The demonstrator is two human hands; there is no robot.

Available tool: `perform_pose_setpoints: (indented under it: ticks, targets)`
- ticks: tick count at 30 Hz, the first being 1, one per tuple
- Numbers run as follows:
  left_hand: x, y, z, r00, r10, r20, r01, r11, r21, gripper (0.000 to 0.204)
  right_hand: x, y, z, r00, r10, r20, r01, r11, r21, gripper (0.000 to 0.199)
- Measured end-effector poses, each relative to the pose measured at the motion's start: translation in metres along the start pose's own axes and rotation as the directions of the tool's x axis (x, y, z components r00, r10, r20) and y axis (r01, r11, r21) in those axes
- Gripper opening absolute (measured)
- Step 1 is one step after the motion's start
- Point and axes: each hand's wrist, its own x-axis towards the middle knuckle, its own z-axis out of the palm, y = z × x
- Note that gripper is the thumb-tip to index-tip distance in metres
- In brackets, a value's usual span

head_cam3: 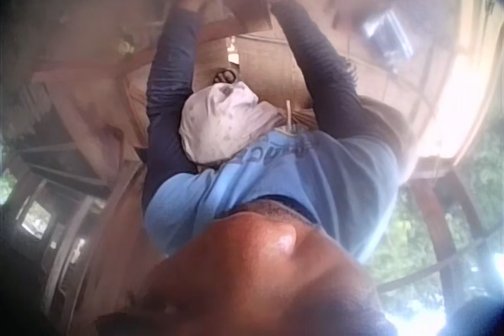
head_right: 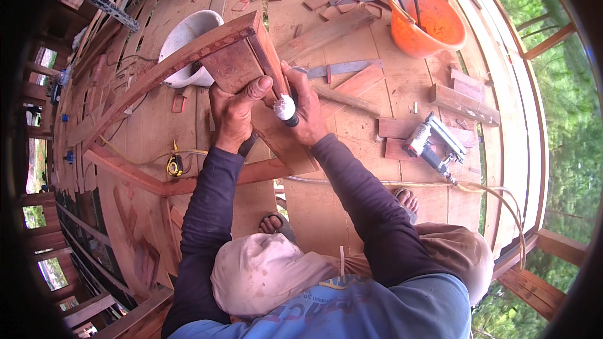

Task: The person assembles wooden frames on a wooden floor by applying glue to the edges of planks, joining them, and securing them with a nail gun. They also use a hammer to adjust pieces and a brush to apply a finish to the assembled frames.

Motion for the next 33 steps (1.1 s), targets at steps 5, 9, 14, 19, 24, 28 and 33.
perform_pose_setpoints:
  ticks: [5,9,14,19,24,28,33]
  targets:
    - [0.000,0.003,0.005,1.000,0.000,-0.007,0.000,1.000,0.024,0.029,-0.001,0.002,-0.004,0.998,-0.066,0.003,0.066,0.991,-0.113,0.071]
    - [0.006,-0.001,0.006,0.999,0.003,0.042,-0.003,1.000,0.010,0.029,-0.001,0.009,-0.004,0.996,-0.088,-0.032,0.085,0.993,-0.082,0.070]
    - [0.014,-0.008,-0.001,1.000,-0.005,-0.020,0.005,1.000,-0.006,0.031,0.001,-0.002,0.003,0.999,0.027,-0.025,-0.024,0.993,0.112,0.074]
    - [0.022,0.011,-0.011,0.997,0.078,-0.010,-0.077,0.991,0.109,0.032,0.017,-0.015,0.010,1.000,-0.020,0.012,0.016,0.957,0.289,0.077]
    - [0.028,0.011,-0.015,0.983,0.179,-0.035,-0.172,0.973,0.151,0.031,0.040,-0.010,0.007,0.986,-0.168,-0.020,0.165,0.979,-0.119,0.064]
    - [0.034,0.010,-0.017,0.977,0.198,-0.082,-0.183,0.969,0.165,0.032,0.032,-0.003,0.007,0.979,-0.203,0.008,0.199,0.954,-0.225,0.073]
    - [0.040,-0.014,-0.024,0.990,0.111,-0.090,-0.107,0.993,0.054,0.045,0.015,0.018,0.008,0.992,-0.089,-0.091,0.075,0.985,-0.156,0.073]
